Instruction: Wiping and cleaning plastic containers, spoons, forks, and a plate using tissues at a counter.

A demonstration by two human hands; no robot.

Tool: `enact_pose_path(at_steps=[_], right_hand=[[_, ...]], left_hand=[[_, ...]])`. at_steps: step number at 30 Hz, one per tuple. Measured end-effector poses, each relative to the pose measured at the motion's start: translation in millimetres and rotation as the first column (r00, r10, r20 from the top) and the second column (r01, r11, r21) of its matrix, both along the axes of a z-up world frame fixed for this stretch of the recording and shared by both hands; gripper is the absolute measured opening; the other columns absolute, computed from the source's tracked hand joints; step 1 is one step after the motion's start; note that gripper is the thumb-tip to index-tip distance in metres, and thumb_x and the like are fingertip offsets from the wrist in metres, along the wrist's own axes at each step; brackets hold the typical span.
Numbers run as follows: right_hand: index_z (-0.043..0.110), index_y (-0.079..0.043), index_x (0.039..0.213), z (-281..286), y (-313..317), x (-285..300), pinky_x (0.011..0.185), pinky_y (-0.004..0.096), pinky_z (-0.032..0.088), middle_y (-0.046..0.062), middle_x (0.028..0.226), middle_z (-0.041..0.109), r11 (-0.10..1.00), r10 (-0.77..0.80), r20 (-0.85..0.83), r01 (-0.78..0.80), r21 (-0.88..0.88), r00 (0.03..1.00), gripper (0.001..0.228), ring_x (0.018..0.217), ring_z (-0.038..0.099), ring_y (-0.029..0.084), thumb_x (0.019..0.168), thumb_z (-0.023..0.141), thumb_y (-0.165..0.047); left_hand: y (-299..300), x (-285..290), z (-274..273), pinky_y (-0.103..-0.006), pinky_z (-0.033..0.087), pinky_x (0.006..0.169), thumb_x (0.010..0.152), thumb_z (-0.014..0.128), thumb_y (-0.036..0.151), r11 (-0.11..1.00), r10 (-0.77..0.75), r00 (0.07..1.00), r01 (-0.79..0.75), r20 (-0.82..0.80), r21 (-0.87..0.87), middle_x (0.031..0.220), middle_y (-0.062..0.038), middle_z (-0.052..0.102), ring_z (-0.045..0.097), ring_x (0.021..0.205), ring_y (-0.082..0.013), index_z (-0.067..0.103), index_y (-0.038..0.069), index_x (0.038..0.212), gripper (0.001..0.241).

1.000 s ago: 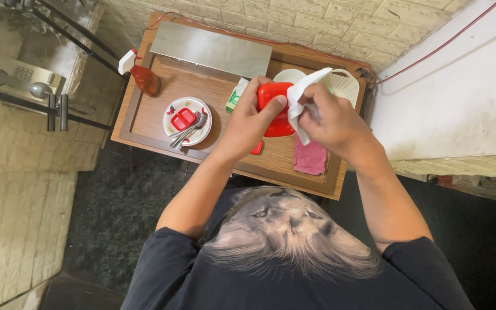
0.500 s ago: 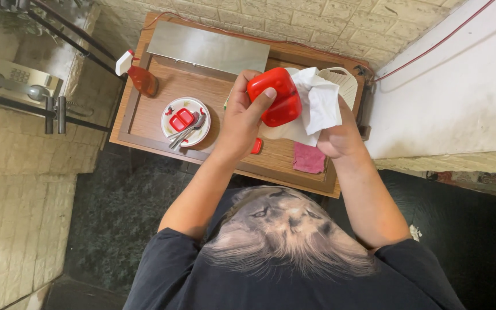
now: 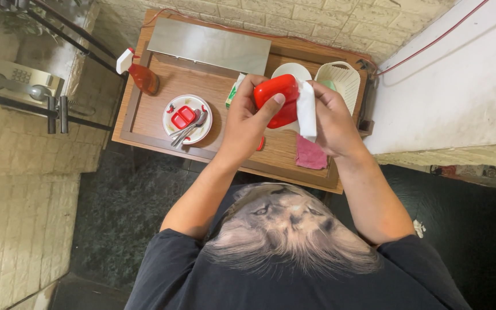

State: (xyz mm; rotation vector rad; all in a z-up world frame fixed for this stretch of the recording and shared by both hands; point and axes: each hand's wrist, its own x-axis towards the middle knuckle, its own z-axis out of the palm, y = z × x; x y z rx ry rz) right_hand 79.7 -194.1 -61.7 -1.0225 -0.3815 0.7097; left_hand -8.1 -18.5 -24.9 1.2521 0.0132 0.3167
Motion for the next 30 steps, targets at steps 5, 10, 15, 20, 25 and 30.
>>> enact_pose_path(at_steps=[5,10,15,20,25,30], right_hand=[[0.06,-0.002,0.133,4.8,15.8,-11.2,0.092,0.028,0.055,0.004,0.118,0.069,0.985,-0.133,-0.044,0.137,0.101,0.99,0.03,0.105,0.067,0.01,0.108,0.056,-0.018],[0.061,-0.003,0.127,-5.8,24.9,-7.3,0.092,0.03,0.055,0.002,0.114,0.067,0.942,-0.333,0.183,0.334,0.027,0.925,0.023,0.103,0.064,0.01,0.113,0.054,-0.02],[0.059,-0.004,0.116,11.0,21.6,-5.0,0.089,0.034,0.053,0.003,0.107,0.065,0.861,-0.399,-0.038,0.388,0.328,0.916,0.032,0.099,0.062,0.015,0.123,0.046,-0.032],[0.053,-0.005,0.137,6.1,18.5,-21.5,0.104,0.032,0.051,0.003,0.127,0.062,0.766,-0.628,0.171,0.565,0.306,0.759,0.026,0.118,0.061,0.014,0.115,0.048,-0.016],[0.05,-0.002,0.143,2.7,23.2,-43.2,0.108,0.031,0.049,0.006,0.133,0.058,0.732,-0.631,0.509,0.667,0.141,0.585,0.028,0.121,0.057,0.013,0.121,0.044,-0.018],[0.044,-0.002,0.144,10.9,28.8,-50.5,0.109,0.031,0.05,0.008,0.136,0.058,0.753,-0.632,0.484,0.628,0.197,0.605,0.029,0.124,0.058,0.014,0.122,0.042,-0.022]], left_hand=[[-6.2,-0.8,-5.0,-0.0252,0.049,0.089,0.105,0.068,0.015,0.999,-0.021,1.0,0.021,0.001,-0.031,0.105,-0.001,0.061,0.055,0.1,-0.0071,0.054,0.005,0.114,0.02],[-7.3,-0.7,-17.8,-0.0286,0.046,0.096,0.112,0.062,0.022,0.989,-0.107,0.994,0.107,0.012,-0.103,0.11,-0.002,0.059,0.053,0.104,-0.0088,0.055,0.007,0.117,0.018],[-1.8,-2.4,-32.0,-0.0513,0.048,0.117,0.12,0.054,0.024,0.728,-0.171,0.968,0.251,0.186,-0.638,0.126,-0.011,0.06,0.058,0.125,-0.0247,0.049,0.01,0.118,0.015],[-3.6,-6.6,13.9,-0.0555,0.043,0.12,0.111,0.052,0.032,0.67,-0.175,0.967,0.254,0.183,-0.698,0.157,-0.018,0.046,0.045,0.147,-0.0407,0.049,0.011,0.129,0.028],[-7.7,-6.1,11.0,-0.0539,0.037,0.129,0.113,0.04,0.046,0.487,-0.251,0.935,0.347,0.252,-0.801,0.162,-0.025,0.04,0.041,0.151,-0.0412,0.044,-0.001,0.152,0.062],[-6.2,-3.3,4.3,-0.0573,0.035,0.127,0.115,0.029,0.052,0.539,-0.245,0.943,0.326,0.226,-0.777,0.161,-0.022,0.043,0.044,0.149,-0.0383,0.04,0.001,0.154,0.065]])
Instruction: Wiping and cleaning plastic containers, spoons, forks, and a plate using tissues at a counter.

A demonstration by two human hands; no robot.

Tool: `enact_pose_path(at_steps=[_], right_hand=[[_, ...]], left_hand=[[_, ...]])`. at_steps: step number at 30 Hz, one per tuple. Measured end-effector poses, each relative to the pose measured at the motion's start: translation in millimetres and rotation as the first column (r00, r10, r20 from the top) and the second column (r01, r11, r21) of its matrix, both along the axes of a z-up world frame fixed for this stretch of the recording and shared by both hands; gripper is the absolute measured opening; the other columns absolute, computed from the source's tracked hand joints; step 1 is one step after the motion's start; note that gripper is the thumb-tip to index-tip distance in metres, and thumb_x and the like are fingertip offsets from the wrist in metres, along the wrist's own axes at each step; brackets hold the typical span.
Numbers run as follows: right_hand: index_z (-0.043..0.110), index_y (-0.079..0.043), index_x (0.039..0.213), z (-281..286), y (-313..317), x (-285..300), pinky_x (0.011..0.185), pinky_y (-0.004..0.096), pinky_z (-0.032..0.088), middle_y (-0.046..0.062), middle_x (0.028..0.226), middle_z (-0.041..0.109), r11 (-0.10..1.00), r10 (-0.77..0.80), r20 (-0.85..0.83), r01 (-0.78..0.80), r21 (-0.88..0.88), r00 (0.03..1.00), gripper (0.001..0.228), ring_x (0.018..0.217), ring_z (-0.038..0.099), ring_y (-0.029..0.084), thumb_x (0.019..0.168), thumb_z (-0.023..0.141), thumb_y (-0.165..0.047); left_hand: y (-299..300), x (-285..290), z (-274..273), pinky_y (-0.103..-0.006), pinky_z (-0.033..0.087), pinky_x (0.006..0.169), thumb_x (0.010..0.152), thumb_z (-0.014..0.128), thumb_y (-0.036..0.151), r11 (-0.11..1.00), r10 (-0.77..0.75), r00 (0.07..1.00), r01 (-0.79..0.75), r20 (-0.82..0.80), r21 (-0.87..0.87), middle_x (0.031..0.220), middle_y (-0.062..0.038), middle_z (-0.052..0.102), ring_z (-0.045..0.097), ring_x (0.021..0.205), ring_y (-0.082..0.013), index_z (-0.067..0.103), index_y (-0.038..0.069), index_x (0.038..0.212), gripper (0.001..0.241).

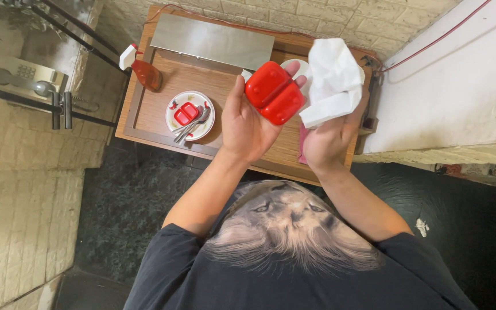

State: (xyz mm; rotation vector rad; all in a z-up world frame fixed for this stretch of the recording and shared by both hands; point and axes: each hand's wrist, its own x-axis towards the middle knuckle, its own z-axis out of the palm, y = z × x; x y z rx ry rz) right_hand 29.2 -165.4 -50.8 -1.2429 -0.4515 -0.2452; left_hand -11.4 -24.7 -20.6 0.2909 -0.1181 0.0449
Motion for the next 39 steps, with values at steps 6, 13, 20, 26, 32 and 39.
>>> enact_pose_path(at_steps=[6,13,20,26,32,39], right_hand=[[0.039,-0.002,0.159,12.8,8.4,-2.4,0.132,0.043,0.029,0.019,0.163,0.04,0.909,0.199,0.277,-0.071,-0.411,0.94,0.049,0.157,0.038,0.03,0.123,0.038,-0.036],[0.038,0.001,0.157,6.1,26.8,-12.5,0.131,0.06,0.018,0.024,0.164,0.035,0.581,0.43,0.455,0.147,-0.801,0.779,0.088,0.157,0.027,0.045,0.104,0.02,-0.068],[0.033,0.002,0.16,13.4,36.6,-13.7,0.134,0.059,0.018,0.024,0.168,0.029,0.645,0.318,0.468,0.173,-0.744,0.825,0.091,0.16,0.024,0.045,0.106,0.015,-0.07],[0.028,0.001,0.164,15.8,46.0,-1.5,0.134,0.055,0.021,0.022,0.172,0.025,0.735,0.27,0.395,0.077,-0.674,0.878,0.085,0.16,0.024,0.044,0.111,0.016,-0.065],[0.046,-0.004,0.151,1.3,58.2,10.8,0.13,0.058,0.024,0.021,0.16,0.037,0.779,0.271,0.507,0.122,-0.615,0.818,0.066,0.156,0.029,0.048,0.113,0.025,-0.055],[0.055,-0.003,0.118,17.9,80.3,10.8,0.098,0.046,0.042,0.015,0.114,0.051,0.823,0.156,0.475,0.151,-0.547,0.866,0.034,0.11,0.05,0.032,0.114,0.051,-0.036]], left_hand=[[2.8,4.3,-33.0,-0.046,0.037,0.128,0.118,0.027,0.052,0.987,0.061,0.998,-0.058,-0.017,0.15,0.156,-0.02,0.049,0.05,0.145,-0.0314,0.042,-0.002,0.156,0.067],[17.4,13.3,-47.9,-0.0419,0.036,0.126,0.122,0.03,0.047,0.992,0.068,0.998,-0.068,0.002,0.104,0.155,-0.015,0.05,0.047,0.143,-0.0271,0.042,0.0,0.156,0.06],[20.0,11.8,-56.8,-0.0404,0.036,0.13,0.113,0.041,0.037,0.843,0.207,0.964,-0.263,0.167,0.469,0.162,-0.007,0.044,0.042,0.152,-0.0222,0.038,0.005,0.159,0.056],[10.9,6.3,-75.9,-0.0424,0.037,0.123,0.118,0.035,0.043,0.894,0.215,0.976,-0.186,-0.025,0.409,0.151,-0.014,0.048,0.047,0.142,-0.0248,0.038,0.002,0.157,0.057],[24.6,9.6,-66.9,-0.0398,0.042,0.118,0.106,0.021,0.069,0.869,0.201,0.975,-0.131,-0.098,0.477,0.146,-0.015,0.056,0.054,0.136,-0.0248,0.043,0.001,0.153,0.085],[34.0,-7.4,-54.2,-0.0304,0.054,0.094,0.103,0.013,0.081,0.432,0.395,0.892,-0.391,0.219,0.813,0.114,-0.005,0.067,0.065,0.107,-0.0156,0.06,0.0,0.132,0.097]])
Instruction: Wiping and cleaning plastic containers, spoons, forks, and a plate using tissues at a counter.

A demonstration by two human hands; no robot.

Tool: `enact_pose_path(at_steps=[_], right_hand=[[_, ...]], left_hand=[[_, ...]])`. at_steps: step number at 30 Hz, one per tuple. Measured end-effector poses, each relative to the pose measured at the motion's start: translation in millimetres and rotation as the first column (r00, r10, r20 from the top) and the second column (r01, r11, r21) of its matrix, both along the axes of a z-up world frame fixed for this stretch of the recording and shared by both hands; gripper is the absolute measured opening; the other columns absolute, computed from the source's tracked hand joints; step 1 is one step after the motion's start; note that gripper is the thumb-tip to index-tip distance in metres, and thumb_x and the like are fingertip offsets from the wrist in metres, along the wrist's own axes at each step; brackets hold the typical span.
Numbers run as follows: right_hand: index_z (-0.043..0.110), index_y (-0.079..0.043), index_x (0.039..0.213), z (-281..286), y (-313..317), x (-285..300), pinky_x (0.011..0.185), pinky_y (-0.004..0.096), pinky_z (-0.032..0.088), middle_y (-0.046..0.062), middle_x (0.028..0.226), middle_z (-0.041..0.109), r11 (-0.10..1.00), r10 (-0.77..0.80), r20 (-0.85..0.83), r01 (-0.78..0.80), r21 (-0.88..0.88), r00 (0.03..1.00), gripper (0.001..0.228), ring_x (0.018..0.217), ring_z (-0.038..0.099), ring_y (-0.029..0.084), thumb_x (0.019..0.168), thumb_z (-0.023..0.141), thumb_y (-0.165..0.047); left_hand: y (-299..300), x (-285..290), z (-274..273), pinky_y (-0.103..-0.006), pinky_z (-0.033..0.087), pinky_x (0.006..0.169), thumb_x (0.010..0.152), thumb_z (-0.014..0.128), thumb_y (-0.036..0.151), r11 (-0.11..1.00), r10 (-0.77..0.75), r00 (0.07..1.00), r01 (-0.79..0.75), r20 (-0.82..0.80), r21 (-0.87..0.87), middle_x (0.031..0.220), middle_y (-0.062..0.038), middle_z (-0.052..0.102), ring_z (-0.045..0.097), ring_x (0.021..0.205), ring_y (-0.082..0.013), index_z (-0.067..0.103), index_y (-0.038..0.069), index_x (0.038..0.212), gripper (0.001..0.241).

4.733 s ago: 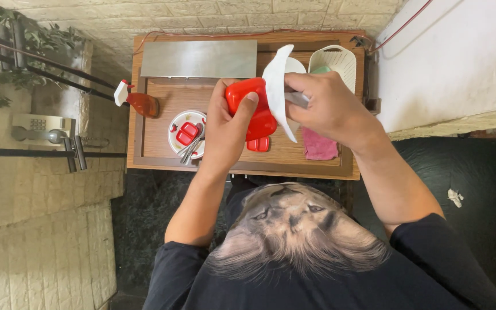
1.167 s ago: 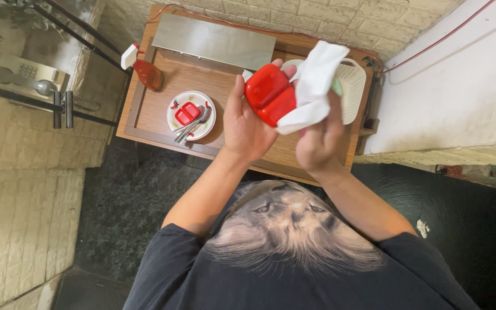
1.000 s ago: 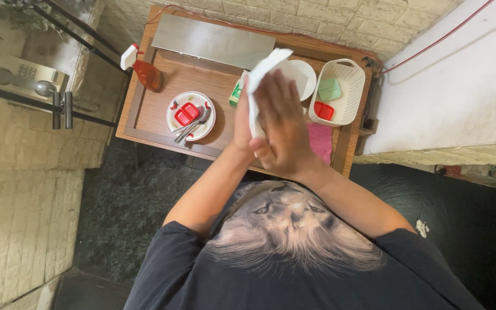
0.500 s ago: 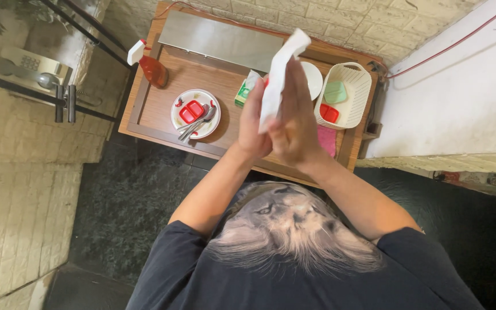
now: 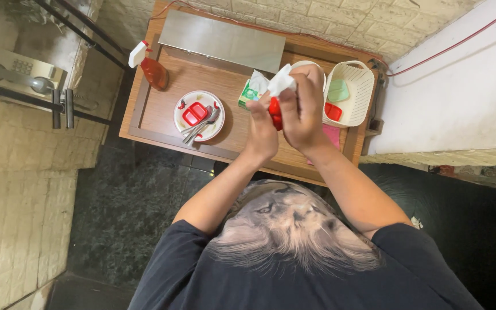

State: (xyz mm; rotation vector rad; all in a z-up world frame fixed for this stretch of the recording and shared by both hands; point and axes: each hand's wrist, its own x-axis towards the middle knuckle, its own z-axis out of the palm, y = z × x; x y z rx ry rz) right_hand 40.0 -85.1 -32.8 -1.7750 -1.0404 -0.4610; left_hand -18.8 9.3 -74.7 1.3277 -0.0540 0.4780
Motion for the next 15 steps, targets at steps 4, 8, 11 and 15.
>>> enact_pose_path(at_steps=[4,8,11,15], right_hand=[[0.057,-0.007,0.112,-27.7,20.6,0.9,0.092,0.034,0.045,0.009,0.104,0.053,0.992,0.036,-0.41,0.018,0.127,0.911,0.028,0.099,0.053,0.02,0.119,0.047,-0.033],[0.061,-0.008,0.117,-26.2,39.6,15.1,0.086,0.036,0.048,0.006,0.104,0.059,0.704,0.52,-0.733,0.266,0.659,0.439,0.025,0.095,0.057,0.018,0.114,0.048,-0.029],[0.06,-0.007,0.12,-16.3,58.7,1.2,0.094,0.037,0.053,0.007,0.114,0.064,0.563,0.639,-0.661,0.346,0.751,0.394,0.031,0.104,0.063,0.02,0.11,0.044,-0.032],[0.053,-0.008,0.143,-26.3,85.6,-44.5,0.098,0.028,0.046,0.002,0.133,0.061,0.9,0.293,-0.747,0.092,0.427,0.597,0.04,0.113,0.056,0.011,0.111,0.049,-0.032]], left_hand=[[24.9,-3.6,-5.8,-0.0309,0.054,0.085,0.106,0.043,0.07,0.97,0.093,0.996,-0.087,-0.016,0.228,0.098,-0.007,0.069,0.063,0.094,-0.0147,0.067,-0.001,0.123,0.076],[53.9,-1.3,3.8,-0.0309,0.055,0.075,0.107,0.061,0.048,0.987,0.033,0.991,-0.053,-0.13,-0.152,0.092,-0.004,0.067,0.062,0.085,-0.0123,0.064,0.001,0.109,0.047],[77.4,5.3,6.7,-0.0296,0.056,0.073,0.107,0.058,0.046,0.918,0.077,0.986,-0.129,-0.151,-0.376,0.092,-0.001,0.062,0.06,0.083,-0.0101,0.055,0.006,0.103,0.04],[99.2,14.0,-7.0,-0.0295,0.053,0.083,0.112,0.055,0.05,0.875,0.181,0.979,-0.203,-0.093,-0.439,0.101,-0.003,0.058,0.057,0.092,-0.0097,0.051,0.008,0.112,0.042]])
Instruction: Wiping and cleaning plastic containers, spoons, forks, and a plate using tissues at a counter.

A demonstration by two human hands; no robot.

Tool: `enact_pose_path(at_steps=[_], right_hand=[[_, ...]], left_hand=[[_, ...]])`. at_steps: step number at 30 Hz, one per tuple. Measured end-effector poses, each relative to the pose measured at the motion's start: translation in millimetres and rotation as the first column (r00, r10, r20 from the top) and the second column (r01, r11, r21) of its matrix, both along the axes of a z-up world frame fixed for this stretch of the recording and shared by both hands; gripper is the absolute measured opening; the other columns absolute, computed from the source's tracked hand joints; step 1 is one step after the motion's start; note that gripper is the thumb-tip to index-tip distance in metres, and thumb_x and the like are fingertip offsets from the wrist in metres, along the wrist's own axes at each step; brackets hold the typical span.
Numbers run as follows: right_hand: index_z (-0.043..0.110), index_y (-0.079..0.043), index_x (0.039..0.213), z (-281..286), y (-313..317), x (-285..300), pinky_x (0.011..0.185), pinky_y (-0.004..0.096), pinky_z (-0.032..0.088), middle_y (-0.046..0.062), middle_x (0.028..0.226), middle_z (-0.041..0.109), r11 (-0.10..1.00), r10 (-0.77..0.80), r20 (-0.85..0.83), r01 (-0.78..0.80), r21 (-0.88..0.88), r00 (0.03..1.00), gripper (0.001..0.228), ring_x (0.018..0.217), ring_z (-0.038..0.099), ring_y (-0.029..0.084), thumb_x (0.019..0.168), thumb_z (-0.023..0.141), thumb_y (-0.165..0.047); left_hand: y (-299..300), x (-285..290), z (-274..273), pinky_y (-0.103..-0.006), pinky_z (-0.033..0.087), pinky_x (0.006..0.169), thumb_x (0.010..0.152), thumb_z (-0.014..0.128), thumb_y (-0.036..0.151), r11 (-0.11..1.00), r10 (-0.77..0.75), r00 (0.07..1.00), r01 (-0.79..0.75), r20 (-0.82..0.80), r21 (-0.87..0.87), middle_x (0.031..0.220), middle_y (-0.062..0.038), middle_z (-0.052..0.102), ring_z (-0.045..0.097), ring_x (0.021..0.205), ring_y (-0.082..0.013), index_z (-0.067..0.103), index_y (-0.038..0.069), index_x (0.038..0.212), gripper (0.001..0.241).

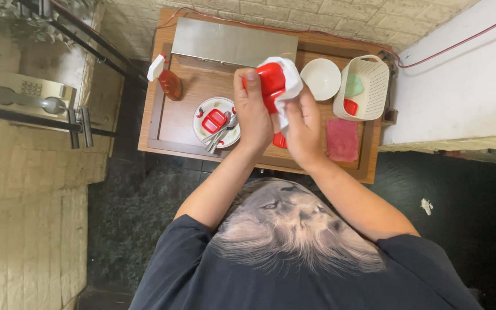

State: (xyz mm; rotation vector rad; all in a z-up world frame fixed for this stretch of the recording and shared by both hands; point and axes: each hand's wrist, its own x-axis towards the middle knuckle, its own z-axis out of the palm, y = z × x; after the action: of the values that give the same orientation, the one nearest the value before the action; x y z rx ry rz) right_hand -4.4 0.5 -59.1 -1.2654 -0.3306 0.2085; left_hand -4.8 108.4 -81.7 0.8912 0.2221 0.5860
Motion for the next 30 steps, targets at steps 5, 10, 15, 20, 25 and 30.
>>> enact_pose_path(at_steps=[5,10,15,20,25,30], right_hand=[[0.052,-0.004,0.136,-11.3,28.5,-10.6,0.103,0.029,0.048,0.002,0.128,0.063,1.0,0.005,-0.013,-0.005,-0.011,1.0,0.039,0.117,0.058,0.01,0.109,0.058,-0.032],[0.055,-0.009,0.121,-16.0,23.5,-4.6,0.076,0.03,0.048,0.001,0.105,0.064,0.983,-0.101,-0.03,0.095,-0.16,0.994,0.028,0.089,0.058,0.012,0.107,0.065,-0.031],[0.064,-0.013,0.112,17.4,26.4,-4.4,0.093,0.039,0.051,0.009,0.105,0.062,0.659,0.187,0.801,0.532,-0.532,0.569,0.024,0.105,0.061,0.031,0.094,0.074,0.0],[0.062,-0.006,0.113,9.5,25.0,-19.4,0.087,0.037,0.051,0.008,0.108,0.066,0.763,0.129,0.77,0.433,-0.48,0.625,0.012,0.103,0.063,0.022,0.101,0.061,-0.008],[0.052,-0.012,0.125,-4.4,37.4,-27.6,0.087,0.026,0.053,0.001,0.118,0.058,0.925,-0.379,0.142,0.379,0.029,0.914,0.023,0.104,0.059,0.011,0.108,0.041,-0.021],[0.07,-0.003,0.121,10.7,63.9,-24.7,0.093,0.039,0.051,0.012,0.113,0.058,0.592,-0.161,0.743,0.666,-0.454,0.65,0.019,0.105,0.059,0.027,0.103,0.064,-0.001]], left_hand=[[30.9,-1.7,26.7,-0.0376,0.058,0.078,0.101,0.044,0.06,0.925,-0.185,0.983,0.181,0.019,-0.335,0.102,-0.01,0.065,0.068,0.089,-0.0202,0.053,0.009,0.119,0.055],[55.1,3.4,-1.6,-0.0375,0.054,0.097,0.103,0.051,0.044,0.944,-0.317,0.938,0.299,-0.142,-0.137,0.126,-0.005,0.06,0.062,0.114,-0.0163,0.039,0.015,0.142,0.05],[88.2,-0.5,-9.7,-0.0396,0.052,0.107,0.112,0.056,0.025,0.766,-0.639,0.769,0.636,-0.005,-0.095,0.136,-0.012,0.062,0.061,0.127,-0.0209,0.048,0.006,0.148,0.041],[106.9,2.7,0.5,-0.0453,0.053,0.11,0.113,0.049,0.023,0.723,-0.65,0.758,0.64,0.058,-0.261,0.143,-0.021,0.059,0.061,0.13,-0.0289,0.046,0.005,0.148,0.039],[109.1,-6.1,14.2,-0.0512,0.053,0.108,0.111,0.045,0.027,0.645,-0.682,0.718,0.68,0.137,-0.35,0.146,-0.023,0.054,0.058,0.132,-0.0318,0.039,0.009,0.148,0.042],[92.7,-11.3,-12.4,-0.047,0.043,0.119,0.118,0.03,0.045,0.558,-0.655,0.696,0.708,0.294,-0.432,0.144,-0.019,0.057,0.054,0.136,-0.0303,0.043,0.003,0.152,0.056]])
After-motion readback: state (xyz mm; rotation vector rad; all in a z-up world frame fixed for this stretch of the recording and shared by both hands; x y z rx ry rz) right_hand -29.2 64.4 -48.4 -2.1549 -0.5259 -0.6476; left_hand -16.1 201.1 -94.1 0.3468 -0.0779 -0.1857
